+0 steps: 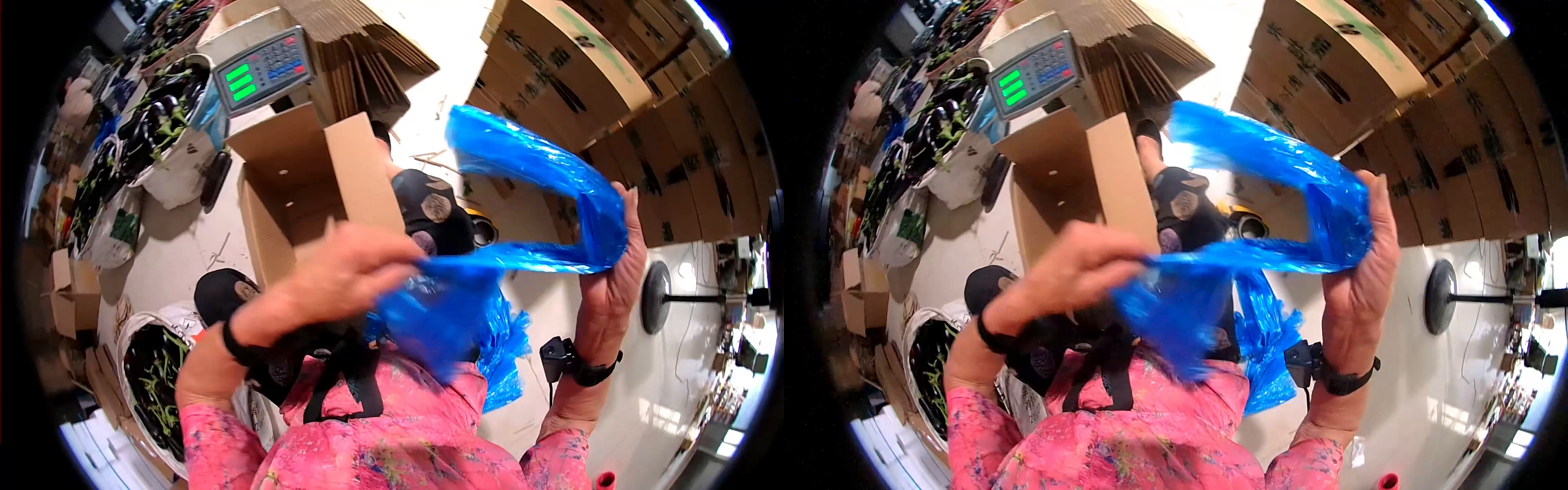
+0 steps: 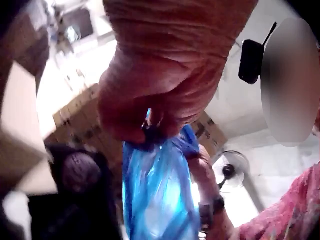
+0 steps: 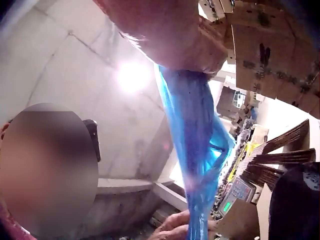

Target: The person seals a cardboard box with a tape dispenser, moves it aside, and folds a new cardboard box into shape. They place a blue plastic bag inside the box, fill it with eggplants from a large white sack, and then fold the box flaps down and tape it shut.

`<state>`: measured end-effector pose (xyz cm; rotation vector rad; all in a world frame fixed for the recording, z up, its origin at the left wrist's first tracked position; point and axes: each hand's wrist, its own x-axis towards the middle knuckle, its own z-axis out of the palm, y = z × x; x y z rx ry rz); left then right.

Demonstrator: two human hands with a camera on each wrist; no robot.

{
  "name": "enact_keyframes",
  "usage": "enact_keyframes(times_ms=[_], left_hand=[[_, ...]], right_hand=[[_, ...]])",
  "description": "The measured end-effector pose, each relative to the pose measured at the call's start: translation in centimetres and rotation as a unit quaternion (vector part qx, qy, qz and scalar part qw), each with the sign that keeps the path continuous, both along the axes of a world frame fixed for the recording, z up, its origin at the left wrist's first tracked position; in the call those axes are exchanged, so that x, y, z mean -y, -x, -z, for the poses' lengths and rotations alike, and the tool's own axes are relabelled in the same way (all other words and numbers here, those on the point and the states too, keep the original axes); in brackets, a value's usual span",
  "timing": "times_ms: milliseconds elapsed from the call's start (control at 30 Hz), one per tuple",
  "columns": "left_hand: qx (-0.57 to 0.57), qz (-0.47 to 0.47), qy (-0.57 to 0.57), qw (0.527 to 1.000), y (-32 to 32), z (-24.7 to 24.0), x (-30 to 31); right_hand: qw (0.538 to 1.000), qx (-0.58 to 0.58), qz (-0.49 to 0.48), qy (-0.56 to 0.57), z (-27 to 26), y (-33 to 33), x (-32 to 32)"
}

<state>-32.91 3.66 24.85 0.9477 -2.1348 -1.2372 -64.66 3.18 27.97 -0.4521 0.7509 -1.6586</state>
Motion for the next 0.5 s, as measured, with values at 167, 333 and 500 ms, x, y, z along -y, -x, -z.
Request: enact_keyframes(times_ms=[167,333,500], left_hand=[[0.187,-0.156,0.197,0.950,-8.3,-0.6,2.9],[0.262,-0.281,0.258,0.887,-12.7,4.4,7.5],[0.212,-0.352,0.206,0.888,-15.2,5.3,12.1]], right_hand=[[0.986,-0.038,-0.160,0.029,2.5,-4.3,4.5],[0.983,-0.079,-0.148,0.081,4.0,-7.4,7.9],[0.986,-0.126,-0.085,0.072,2.8,-9.5,8.1]])
